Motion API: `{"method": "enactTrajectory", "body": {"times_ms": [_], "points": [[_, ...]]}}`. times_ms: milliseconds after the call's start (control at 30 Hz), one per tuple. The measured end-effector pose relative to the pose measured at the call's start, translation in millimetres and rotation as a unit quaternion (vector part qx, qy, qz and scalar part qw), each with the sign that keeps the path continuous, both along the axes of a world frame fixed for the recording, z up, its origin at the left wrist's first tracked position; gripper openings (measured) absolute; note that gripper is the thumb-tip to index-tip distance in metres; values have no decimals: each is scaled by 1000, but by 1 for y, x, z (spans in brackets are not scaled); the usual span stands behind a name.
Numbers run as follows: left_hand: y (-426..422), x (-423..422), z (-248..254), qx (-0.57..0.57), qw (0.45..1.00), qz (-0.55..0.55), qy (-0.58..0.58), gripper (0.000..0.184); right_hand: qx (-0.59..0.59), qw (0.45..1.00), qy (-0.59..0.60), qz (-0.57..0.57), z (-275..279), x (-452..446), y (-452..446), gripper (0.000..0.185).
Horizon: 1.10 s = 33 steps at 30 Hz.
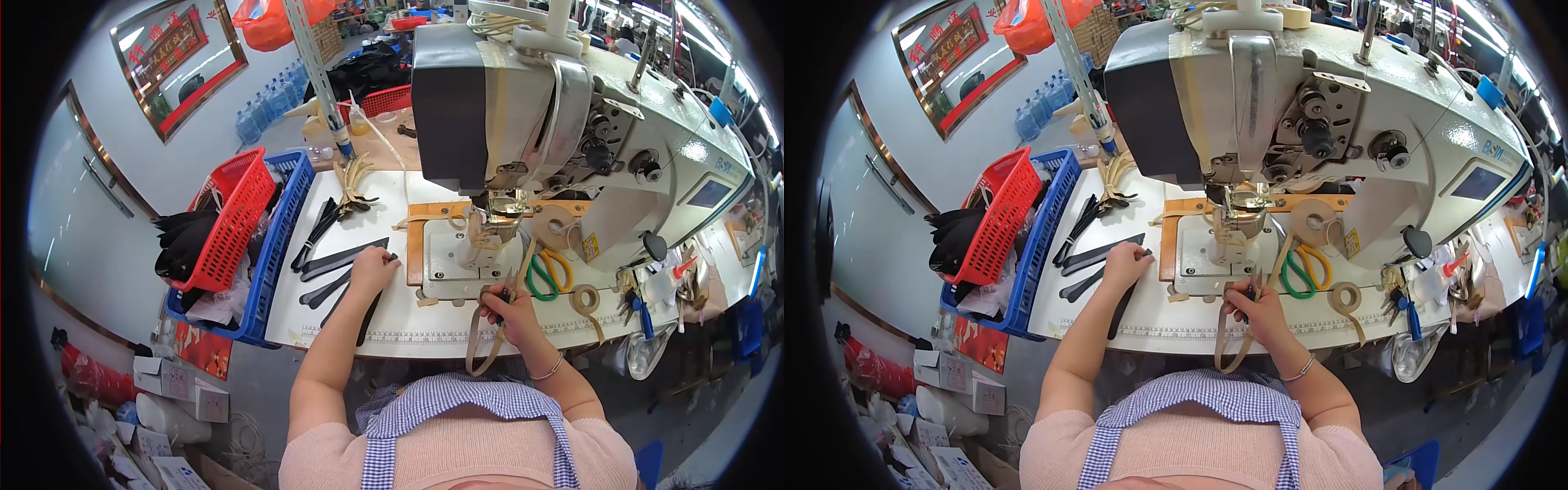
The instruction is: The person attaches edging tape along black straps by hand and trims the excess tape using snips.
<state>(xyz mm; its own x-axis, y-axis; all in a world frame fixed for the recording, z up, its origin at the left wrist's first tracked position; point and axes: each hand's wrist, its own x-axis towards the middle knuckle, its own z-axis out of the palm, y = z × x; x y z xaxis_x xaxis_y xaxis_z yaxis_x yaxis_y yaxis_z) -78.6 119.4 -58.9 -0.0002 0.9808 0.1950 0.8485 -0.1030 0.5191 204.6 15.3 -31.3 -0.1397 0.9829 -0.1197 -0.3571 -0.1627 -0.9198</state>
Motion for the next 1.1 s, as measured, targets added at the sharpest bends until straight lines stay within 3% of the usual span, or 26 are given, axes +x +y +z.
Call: {"method": "enactTrajectory", "body": {"times_ms": [133,233,367,467,533,567,633,667,700,767,867,967,1067,1100], "points": [[6,2,-5,1,999,9,47,20,-1,1000,0,-3,-1,1,-1,11],[4,-7,0,-43,997,8,-65,19,-3,1000,-7,-12,-2,4,-2,9],[3,-13,-10,9,994,55,-92,16,-7,1000,-5,-13,-4,3,-1,10],[3,-22,3,70,974,97,-194,12,1,1000,11,-14,1,4,1,14],[-14,-10,44,73,884,71,-456,10,-2,1000,-5,-23,7,6,8,15],[-26,2,64,89,864,34,-494,8,-6,1000,-12,-26,11,6,12,16],[-51,38,90,138,871,-24,-472,4,-1,999,19,-44,24,-3,20,17],[-54,53,82,212,882,-63,-416,5,3,998,32,-46,30,-11,25,17],[-63,69,89,290,916,-110,-253,11,15,998,35,-47,33,-19,30,17],[-69,103,89,357,899,-169,-190,17,74,995,24,-57,33,-33,35,16],[-68,125,77,330,901,-156,-233,16,111,990,20,-82,34,-40,37,12],[-64,120,62,196,883,-190,-381,13,116,989,-41,-80,36,-30,31,10],[-70,115,75,13,870,-123,-477,9,140,983,-75,-87,34,-25,30,11],[-71,112,75,8,869,-106,-484,11,142,982,-82,-92,35,-24,30,10]]}}
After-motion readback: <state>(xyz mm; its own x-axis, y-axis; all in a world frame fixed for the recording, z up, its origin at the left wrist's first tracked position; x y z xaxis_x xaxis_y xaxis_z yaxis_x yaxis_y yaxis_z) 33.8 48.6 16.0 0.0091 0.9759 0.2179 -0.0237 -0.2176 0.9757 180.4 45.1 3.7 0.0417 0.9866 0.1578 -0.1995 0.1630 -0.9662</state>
